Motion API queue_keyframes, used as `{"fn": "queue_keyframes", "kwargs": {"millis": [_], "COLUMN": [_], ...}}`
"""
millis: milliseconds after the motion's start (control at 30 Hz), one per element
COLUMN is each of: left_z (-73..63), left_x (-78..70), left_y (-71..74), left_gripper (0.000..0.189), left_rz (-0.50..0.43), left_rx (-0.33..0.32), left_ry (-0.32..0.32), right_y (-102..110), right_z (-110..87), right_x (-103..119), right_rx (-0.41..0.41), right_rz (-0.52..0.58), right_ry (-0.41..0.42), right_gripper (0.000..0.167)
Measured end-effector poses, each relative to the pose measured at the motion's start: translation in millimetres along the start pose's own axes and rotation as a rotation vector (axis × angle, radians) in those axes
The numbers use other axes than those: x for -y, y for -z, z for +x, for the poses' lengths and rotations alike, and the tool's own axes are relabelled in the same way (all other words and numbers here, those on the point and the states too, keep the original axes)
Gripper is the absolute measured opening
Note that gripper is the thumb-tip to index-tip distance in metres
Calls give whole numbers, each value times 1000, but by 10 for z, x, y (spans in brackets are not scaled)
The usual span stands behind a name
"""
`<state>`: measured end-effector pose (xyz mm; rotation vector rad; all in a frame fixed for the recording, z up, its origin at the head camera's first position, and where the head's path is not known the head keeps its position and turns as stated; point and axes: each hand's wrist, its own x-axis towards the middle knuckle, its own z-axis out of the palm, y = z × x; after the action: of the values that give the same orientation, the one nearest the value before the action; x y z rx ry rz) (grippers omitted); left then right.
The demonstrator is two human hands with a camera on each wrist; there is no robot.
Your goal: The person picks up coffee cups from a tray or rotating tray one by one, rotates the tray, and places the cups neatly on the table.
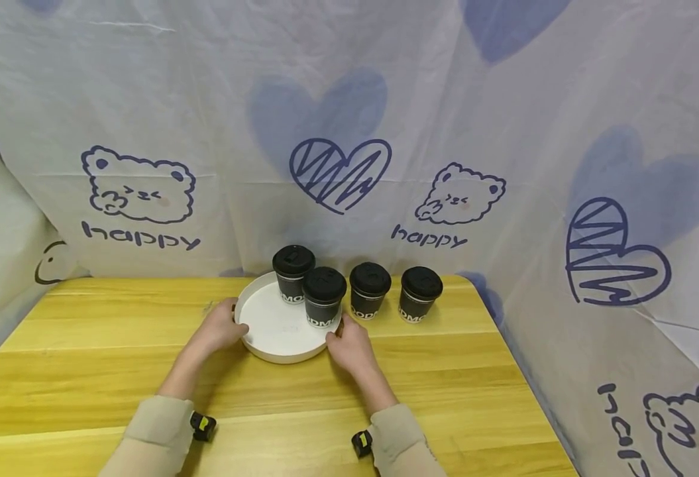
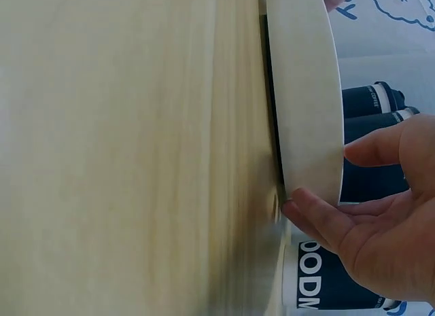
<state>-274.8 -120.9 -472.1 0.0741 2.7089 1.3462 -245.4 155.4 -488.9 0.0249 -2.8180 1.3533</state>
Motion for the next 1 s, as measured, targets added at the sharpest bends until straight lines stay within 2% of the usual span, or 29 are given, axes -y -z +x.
{"fn": "queue_keyframes", "kwargs": {"millis": [433, 667, 1000], "left_z": [59, -11, -78], "left_x": [39, 26, 43], "left_y": [29, 41, -3], "left_gripper": [68, 54, 53], "left_rz": [39, 34, 14], "left_rx": [8, -17, -18], "left_ry": [-24, -27, -58], "right_y": [-10, -16, -6], "right_z": [34, 4, -98], "right_x": [-32, -25, 30], "right_rx": [-7, -7, 11], "right_rz": [10, 13, -32], "right_ry": [3, 10, 16], "right_gripper": [56, 53, 54]}}
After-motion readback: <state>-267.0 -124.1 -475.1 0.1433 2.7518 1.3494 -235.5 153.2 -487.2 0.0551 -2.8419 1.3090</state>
